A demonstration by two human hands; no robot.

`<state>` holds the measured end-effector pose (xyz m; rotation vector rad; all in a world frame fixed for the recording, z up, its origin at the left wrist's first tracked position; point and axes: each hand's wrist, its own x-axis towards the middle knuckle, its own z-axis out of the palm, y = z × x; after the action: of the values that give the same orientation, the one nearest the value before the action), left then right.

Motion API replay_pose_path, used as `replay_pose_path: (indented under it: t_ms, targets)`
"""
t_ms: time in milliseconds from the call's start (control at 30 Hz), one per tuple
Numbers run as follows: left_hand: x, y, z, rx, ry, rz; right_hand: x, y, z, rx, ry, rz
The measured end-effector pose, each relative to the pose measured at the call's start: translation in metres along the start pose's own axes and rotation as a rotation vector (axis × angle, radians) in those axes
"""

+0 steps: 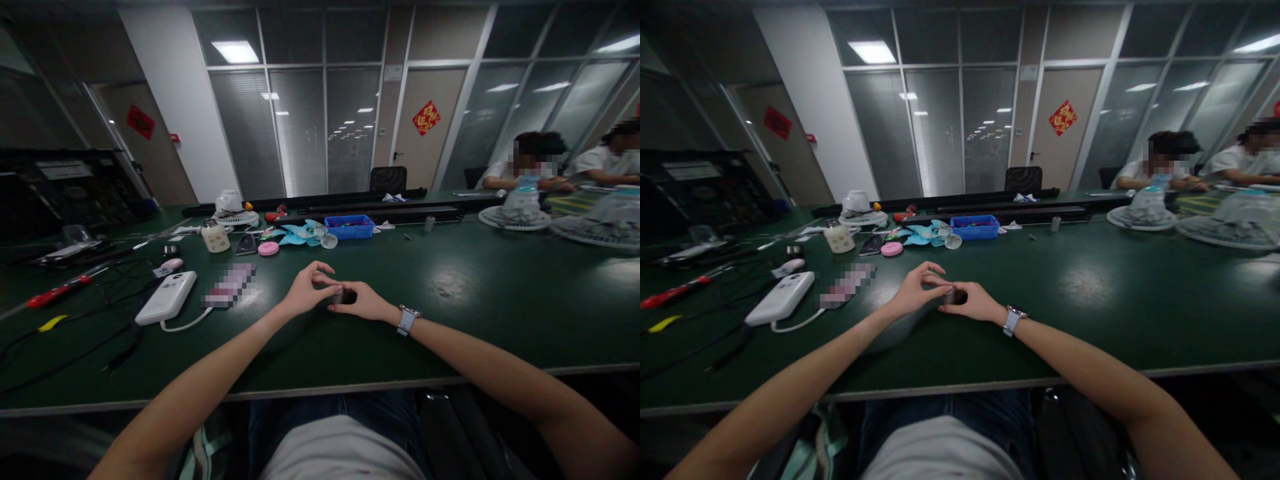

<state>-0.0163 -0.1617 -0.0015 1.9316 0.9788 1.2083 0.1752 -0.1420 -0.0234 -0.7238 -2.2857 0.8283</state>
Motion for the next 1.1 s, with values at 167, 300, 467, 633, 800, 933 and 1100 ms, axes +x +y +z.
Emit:
replay_pose_path:
  t_ms: [167,300,467,633,800,933,1100]
  targets:
    - [-0.001,-0.003,0.004,-0.026,0.112,-0.068,0.000,-0.001,0.001,0.023,-0.009,-0.005]
    - [-0.003,0.000,0.008,0.006,0.144,-0.050,0.001,0.000,0.001,0.029,-0.012,0.003]
    - [-0.005,0.008,0.007,0.064,0.273,0.025,0.000,-0.002,-0.001,0.041,-0.024,0.012]
    - [-0.006,-0.016,-0.019,0.121,0.190,-0.047,-0.001,-0.002,-0.004,0.008,0.007,0.024]
    - [-0.008,-0.044,-0.044,0.165,-0.086,-0.165,-0.001,0.006,-0.008,-0.050,0.099,0.097]
    - [-0.006,-0.044,-0.049,0.166,-0.170,-0.180,-0.002,0.010,-0.010,-0.055,0.115,0.111]
    - [-0.006,-0.043,-0.052,0.148,-0.228,-0.188,-0.003,0.006,-0.012,-0.067,0.105,0.118]
